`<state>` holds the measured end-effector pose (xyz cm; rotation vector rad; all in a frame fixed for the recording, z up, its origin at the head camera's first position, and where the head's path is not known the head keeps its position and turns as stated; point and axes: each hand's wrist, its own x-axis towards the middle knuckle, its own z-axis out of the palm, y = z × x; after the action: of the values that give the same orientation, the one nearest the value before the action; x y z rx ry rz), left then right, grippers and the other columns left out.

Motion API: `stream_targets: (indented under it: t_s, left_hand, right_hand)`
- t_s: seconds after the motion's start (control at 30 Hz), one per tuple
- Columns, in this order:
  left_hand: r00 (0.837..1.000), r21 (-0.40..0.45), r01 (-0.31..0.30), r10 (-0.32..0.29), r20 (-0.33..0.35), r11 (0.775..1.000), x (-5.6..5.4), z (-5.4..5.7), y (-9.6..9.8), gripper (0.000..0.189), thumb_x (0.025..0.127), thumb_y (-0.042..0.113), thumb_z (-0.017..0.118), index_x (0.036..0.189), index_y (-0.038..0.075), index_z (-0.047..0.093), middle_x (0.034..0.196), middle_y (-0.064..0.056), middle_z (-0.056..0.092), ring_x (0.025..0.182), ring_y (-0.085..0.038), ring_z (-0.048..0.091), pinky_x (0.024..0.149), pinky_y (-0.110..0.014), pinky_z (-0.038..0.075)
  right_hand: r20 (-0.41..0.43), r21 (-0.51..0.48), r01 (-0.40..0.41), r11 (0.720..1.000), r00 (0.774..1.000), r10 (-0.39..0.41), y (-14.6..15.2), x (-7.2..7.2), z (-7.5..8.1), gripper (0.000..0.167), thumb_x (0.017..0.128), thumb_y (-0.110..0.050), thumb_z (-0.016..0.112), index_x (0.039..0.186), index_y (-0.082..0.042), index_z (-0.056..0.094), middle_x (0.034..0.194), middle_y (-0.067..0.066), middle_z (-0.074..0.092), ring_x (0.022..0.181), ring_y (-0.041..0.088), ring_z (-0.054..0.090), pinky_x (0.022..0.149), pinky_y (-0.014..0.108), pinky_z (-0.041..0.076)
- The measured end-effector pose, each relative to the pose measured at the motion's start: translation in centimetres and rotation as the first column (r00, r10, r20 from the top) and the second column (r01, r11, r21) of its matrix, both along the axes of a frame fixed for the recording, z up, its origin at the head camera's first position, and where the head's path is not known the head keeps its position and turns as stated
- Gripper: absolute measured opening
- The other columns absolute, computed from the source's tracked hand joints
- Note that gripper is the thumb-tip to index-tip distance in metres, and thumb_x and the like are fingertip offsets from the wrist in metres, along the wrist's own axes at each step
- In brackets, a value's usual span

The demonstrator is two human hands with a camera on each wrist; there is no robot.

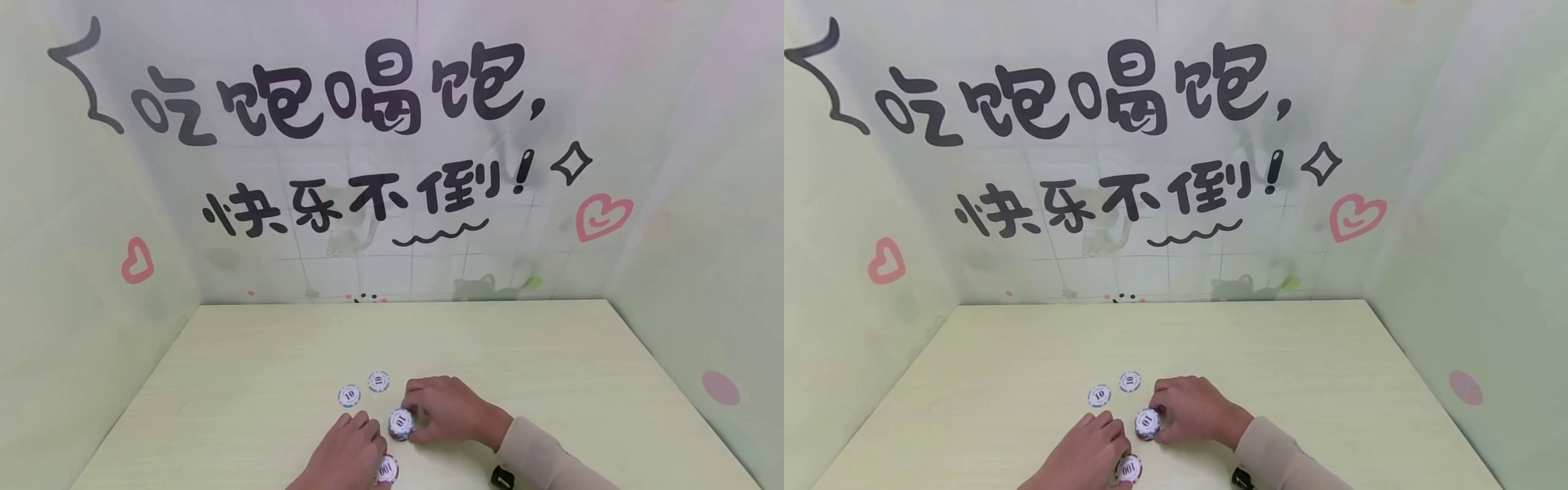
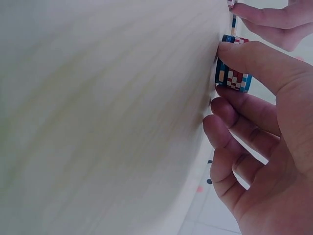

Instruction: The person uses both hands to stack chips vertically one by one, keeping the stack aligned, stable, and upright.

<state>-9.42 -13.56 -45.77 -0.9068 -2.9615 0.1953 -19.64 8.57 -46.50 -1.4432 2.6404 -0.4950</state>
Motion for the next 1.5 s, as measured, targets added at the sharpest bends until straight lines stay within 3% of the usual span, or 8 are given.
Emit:
stream_targets:
  t_s: [0.5, 0.87, 1.3, 1.5]
  left_hand:
    - [1.000, -0.023, 0.000, 0.000, -0.010, 1.000, -0.25, 0.02, 0.47, 0.057, 0.086, 0.064, 0.084, 0.097, 0.008, 0.076, 0.085, 0.003, 0.056, 0.080, -0.014, 0.041, 0.073, -0.028, 0.038]
    - [0.995, 0.013, -0.041, 0.040, 0.093, 0.999, -0.29, 0.26, 0.32, 0.050, 0.090, 0.057, 0.082, 0.096, 0.008, 0.074, 0.083, 0.003, 0.057, 0.081, -0.014, 0.042, 0.075, -0.030, 0.040]
    - [1.000, 0.035, -0.006, 0.005, 0.005, 0.999, -0.09, 0.45, 0.21, 0.046, 0.087, 0.054, 0.081, 0.092, 0.010, 0.070, 0.079, 0.003, 0.054, 0.078, -0.013, 0.044, 0.073, -0.028, 0.039]
    - [1.000, 0.043, -0.015, 0.014, 0.025, 0.999, -0.15, 0.54, 0.17, 0.045, 0.089, 0.053, 0.081, 0.094, 0.010, 0.071, 0.080, 0.004, 0.055, 0.080, -0.013, 0.043, 0.074, -0.028, 0.039]
  right_hand:
    - [0.000, 0.002, 0.004, 1.000, 1.000, -0.004, -0.08, -0.02, 0.03, 0.027, 0.085, -0.031, 0.093, 0.108, -0.023, 0.083, 0.094, -0.022, 0.059, 0.077, -0.005, 0.049, 0.066, 0.018, 0.042]
    - [-0.002, 0.003, 0.003, 1.000, 1.000, -0.003, -0.11, -0.13, -0.05, 0.025, 0.085, -0.031, 0.093, 0.106, -0.023, 0.082, 0.093, -0.021, 0.058, 0.075, -0.005, 0.048, 0.065, 0.018, 0.041]
    - [-0.006, -0.005, 0.006, 1.000, 1.000, -0.006, -0.09, -0.02, -0.02, 0.026, 0.085, -0.033, 0.093, 0.106, -0.024, 0.082, 0.093, -0.022, 0.059, 0.076, -0.005, 0.048, 0.065, 0.018, 0.041]
    - [0.001, -0.012, 0.006, 1.000, 1.000, -0.006, -0.10, 0.09, 0.24, 0.025, 0.085, -0.031, 0.094, 0.105, -0.023, 0.082, 0.093, -0.021, 0.059, 0.076, -0.004, 0.047, 0.065, 0.018, 0.041]
